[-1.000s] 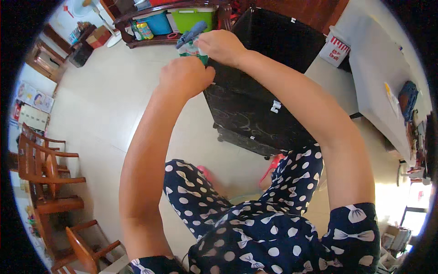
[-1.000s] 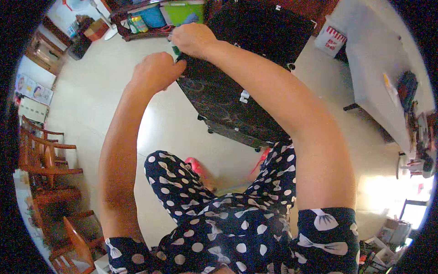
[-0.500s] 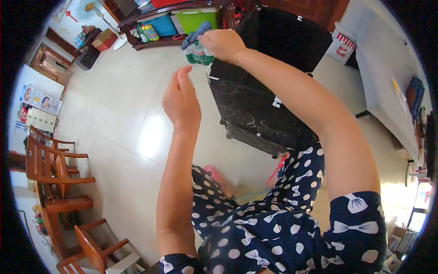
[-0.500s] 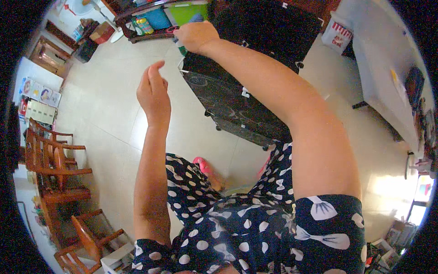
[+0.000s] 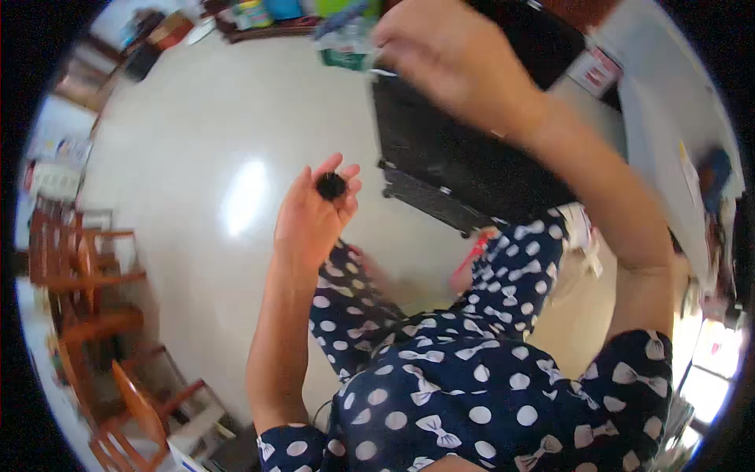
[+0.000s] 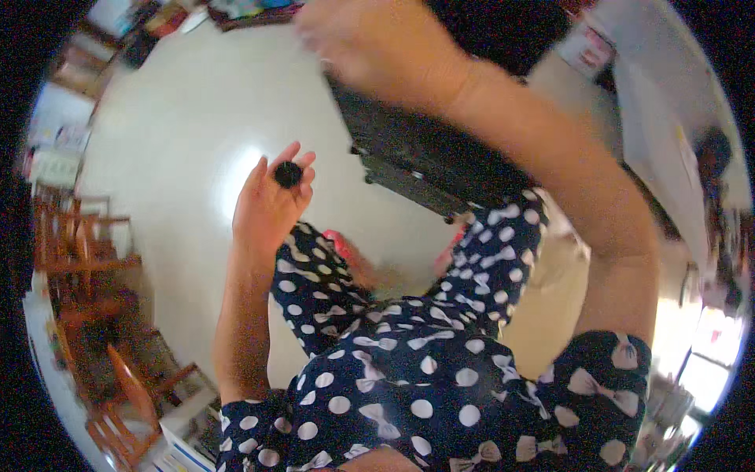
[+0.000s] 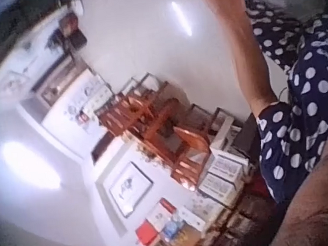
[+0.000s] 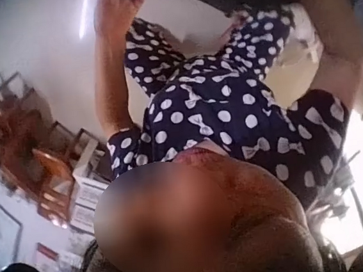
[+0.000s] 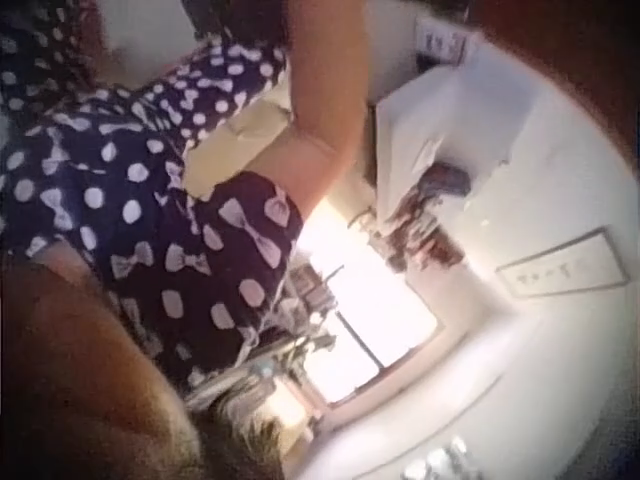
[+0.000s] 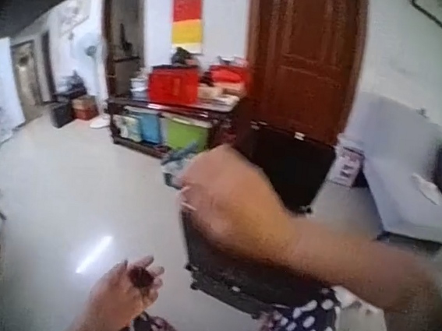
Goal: Assembling a black modular plastic storage cube by connecting panels with plastic joints.
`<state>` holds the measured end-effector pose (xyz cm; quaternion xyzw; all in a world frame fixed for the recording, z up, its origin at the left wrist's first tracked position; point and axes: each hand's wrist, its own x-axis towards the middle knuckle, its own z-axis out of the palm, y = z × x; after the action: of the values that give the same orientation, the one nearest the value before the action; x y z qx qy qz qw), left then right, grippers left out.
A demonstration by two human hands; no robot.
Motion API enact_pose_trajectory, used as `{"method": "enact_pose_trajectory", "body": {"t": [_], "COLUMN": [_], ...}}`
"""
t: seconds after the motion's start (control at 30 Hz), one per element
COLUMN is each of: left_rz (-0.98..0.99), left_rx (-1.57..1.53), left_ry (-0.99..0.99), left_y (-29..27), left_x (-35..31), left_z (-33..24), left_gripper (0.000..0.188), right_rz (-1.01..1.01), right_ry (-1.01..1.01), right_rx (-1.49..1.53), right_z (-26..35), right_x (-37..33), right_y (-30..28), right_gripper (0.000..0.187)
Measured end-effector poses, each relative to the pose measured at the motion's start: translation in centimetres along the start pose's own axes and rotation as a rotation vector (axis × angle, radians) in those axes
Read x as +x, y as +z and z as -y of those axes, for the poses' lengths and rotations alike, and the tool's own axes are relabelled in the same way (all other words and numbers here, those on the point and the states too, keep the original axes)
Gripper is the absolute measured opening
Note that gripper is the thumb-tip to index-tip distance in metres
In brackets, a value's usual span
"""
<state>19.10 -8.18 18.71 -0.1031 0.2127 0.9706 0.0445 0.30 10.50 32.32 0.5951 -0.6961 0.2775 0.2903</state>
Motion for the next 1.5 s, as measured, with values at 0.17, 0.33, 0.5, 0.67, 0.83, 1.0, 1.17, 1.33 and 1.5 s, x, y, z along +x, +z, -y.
{"method": "enact_pose_trajectory", "body": {"t": [0.17,0.33,0.5,0.67,0.83,1.0,1.17,1.33,1.5], "left_rz": [-0.017,0.177,0.249,-0.024,-0.258,-0.396,-0.444,-0.485,-0.368], "left_rx": [-0.108,0.079,1.091,1.299,1.323,1.228,1.21,1.173,1.242], "left_ry": [-0.256,-0.519,-0.309,-0.466,-0.419,-0.363,-0.256,-0.144,-0.021], "left_y": [8.1,12.4,14.4,10.6,6.4,4.8,4.0,4.1,5.1], "left_x": [0.6,2.4,5.3,5.5,6.8,7.9,7.6,6.9,6.1], "left_z": [10.0,17.1,20.8,18.2,11.4,5.9,3.4,-0.3,-4.3], "left_gripper": [0.058,0.063,0.046,0.043,0.049,0.058,0.052,0.052,0.055], "right_rz": [0.285,0.199,-0.099,0.023,0.215,0.047,0.023,-0.018,-0.039], "right_ry": [0.181,0.515,1.312,1.886,2.323,2.417,2.42,2.312,2.339], "right_rx": [-0.007,0.126,0.048,-0.084,-0.022,0.01,-0.058,0.069,0.214], "right_z": [8.6,8.1,6.3,10.9,14.6,12.7,10.7,10.8,12.2], "right_x": [-12.6,-22.5,-38.8,-64.6,-68.4,-70.2,-70.5,-68.7,-69.3], "right_y": [-2.5,-8.7,-14.3,-3.7,6.5,9.7,10.0,10.5,10.5], "right_gripper": [0.014,0.032,0.024,0.023,0.03,0.036,0.045,0.061,0.056]}}
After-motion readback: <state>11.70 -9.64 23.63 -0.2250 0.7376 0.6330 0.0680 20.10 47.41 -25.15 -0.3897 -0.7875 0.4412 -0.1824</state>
